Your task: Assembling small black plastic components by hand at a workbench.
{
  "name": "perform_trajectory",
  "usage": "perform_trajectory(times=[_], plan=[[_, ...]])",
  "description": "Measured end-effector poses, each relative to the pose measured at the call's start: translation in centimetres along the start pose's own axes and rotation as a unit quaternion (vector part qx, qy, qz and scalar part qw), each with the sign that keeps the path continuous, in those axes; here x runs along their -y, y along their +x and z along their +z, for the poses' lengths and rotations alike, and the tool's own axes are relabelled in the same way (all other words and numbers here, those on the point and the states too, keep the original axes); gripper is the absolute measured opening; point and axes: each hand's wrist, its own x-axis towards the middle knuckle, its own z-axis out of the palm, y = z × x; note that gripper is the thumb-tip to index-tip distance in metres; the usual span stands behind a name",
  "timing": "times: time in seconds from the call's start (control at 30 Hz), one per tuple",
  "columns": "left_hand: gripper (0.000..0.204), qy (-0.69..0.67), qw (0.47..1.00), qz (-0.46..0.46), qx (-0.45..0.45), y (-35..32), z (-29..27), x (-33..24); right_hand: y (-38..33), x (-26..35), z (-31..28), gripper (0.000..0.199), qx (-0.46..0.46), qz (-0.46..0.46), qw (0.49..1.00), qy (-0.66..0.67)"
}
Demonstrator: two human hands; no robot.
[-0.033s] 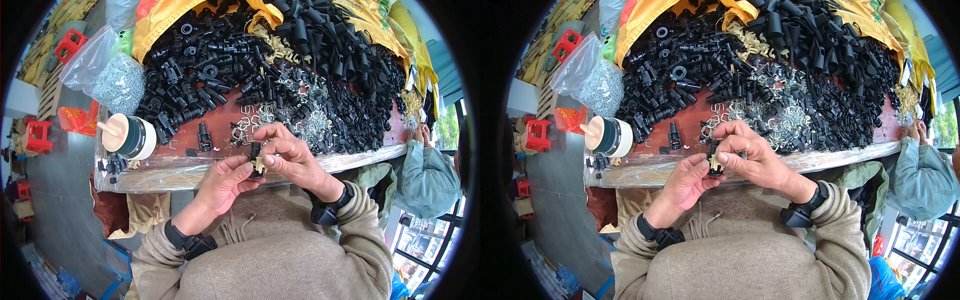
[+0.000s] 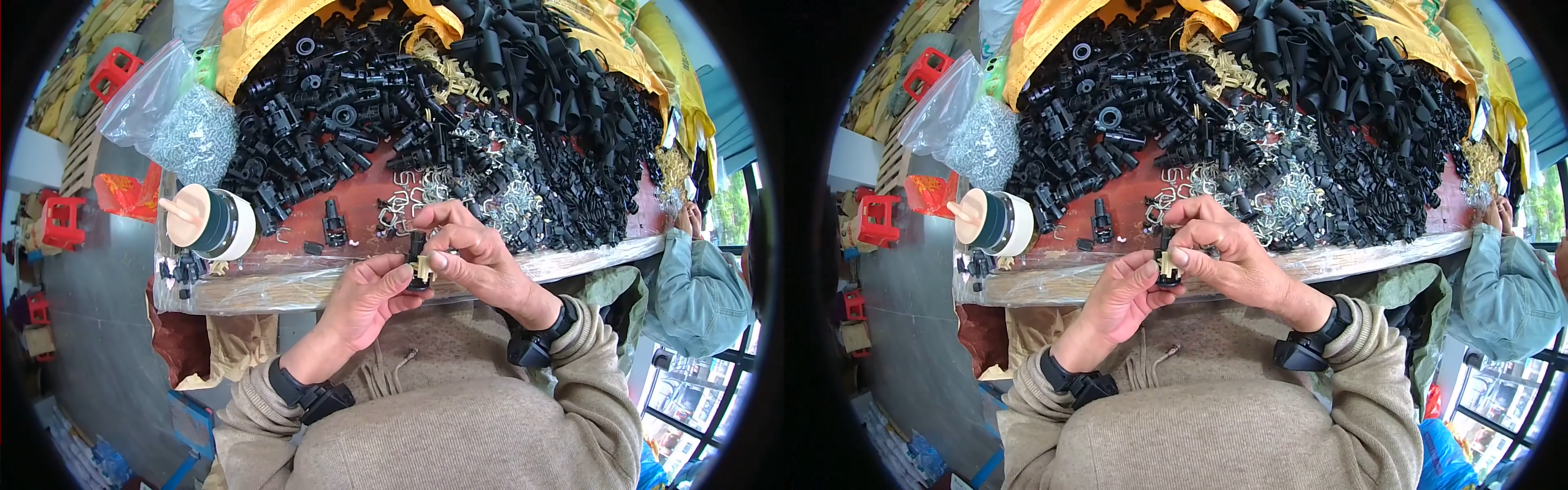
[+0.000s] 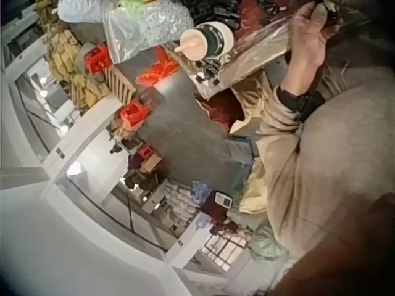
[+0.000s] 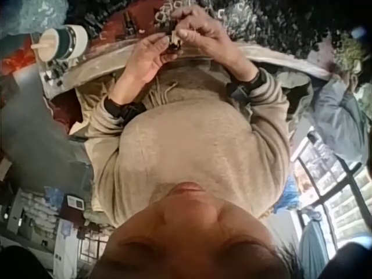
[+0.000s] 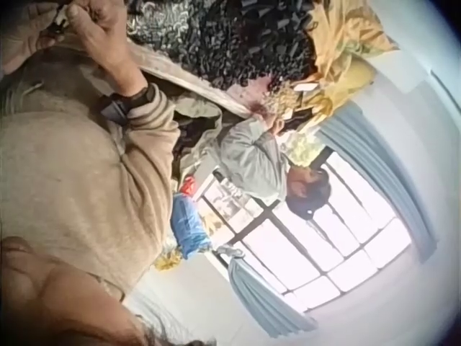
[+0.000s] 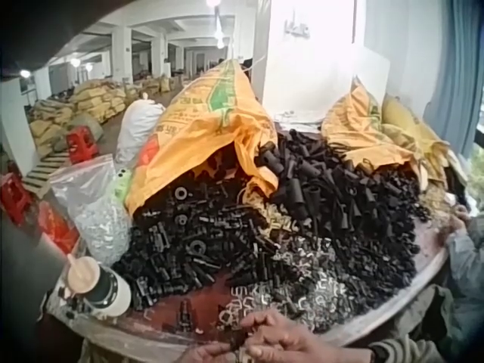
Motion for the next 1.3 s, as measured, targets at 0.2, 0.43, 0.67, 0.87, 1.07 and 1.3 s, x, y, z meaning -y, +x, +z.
perform_trajectory(times=[0.2, 0.43, 0.67, 0.87, 1.07, 1.3], plan=[[0.026, 0.000, 1.000, -0.010, 0.010, -0.1, 0.1, -0.4, 0.0, -0.2, 0.2, 0.019, 0.003, 0.010, 1.000, 0.020], [0.025, 0.019, 1.000, -0.024, 0.003, 0.1, 0.0, -0.4, -0.1, -0.9, 1.1, 0.015, -0.047, -0.053, 0.995, -0.072], [0.026, 0.060, 0.998, -0.032, -0.004, -0.1, -0.1, -0.2, -1.2, -2.0, 2.1, 0.016, -0.112, 0.106, 0.983, 0.101], [0.026, 0.071, 0.997, -0.037, -0.011, 0.0, 0.3, -0.4, -1.5, -1.1, 2.5, 0.015, -0.128, 0.097, 0.975, 0.151], [0.027, 0.054, 0.997, -0.045, -0.015, 0.2, 0.3, -0.7, -1.0, -1.8, 1.5, 0.016, -0.115, -0.002, 0.992, -0.041], [0.029, 0.061, 0.997, -0.051, -0.005, 0.2, 0.2, -0.9, 0.0, -0.6, 0.5, 0.018, -0.054, -0.010, 0.997, -0.053]])
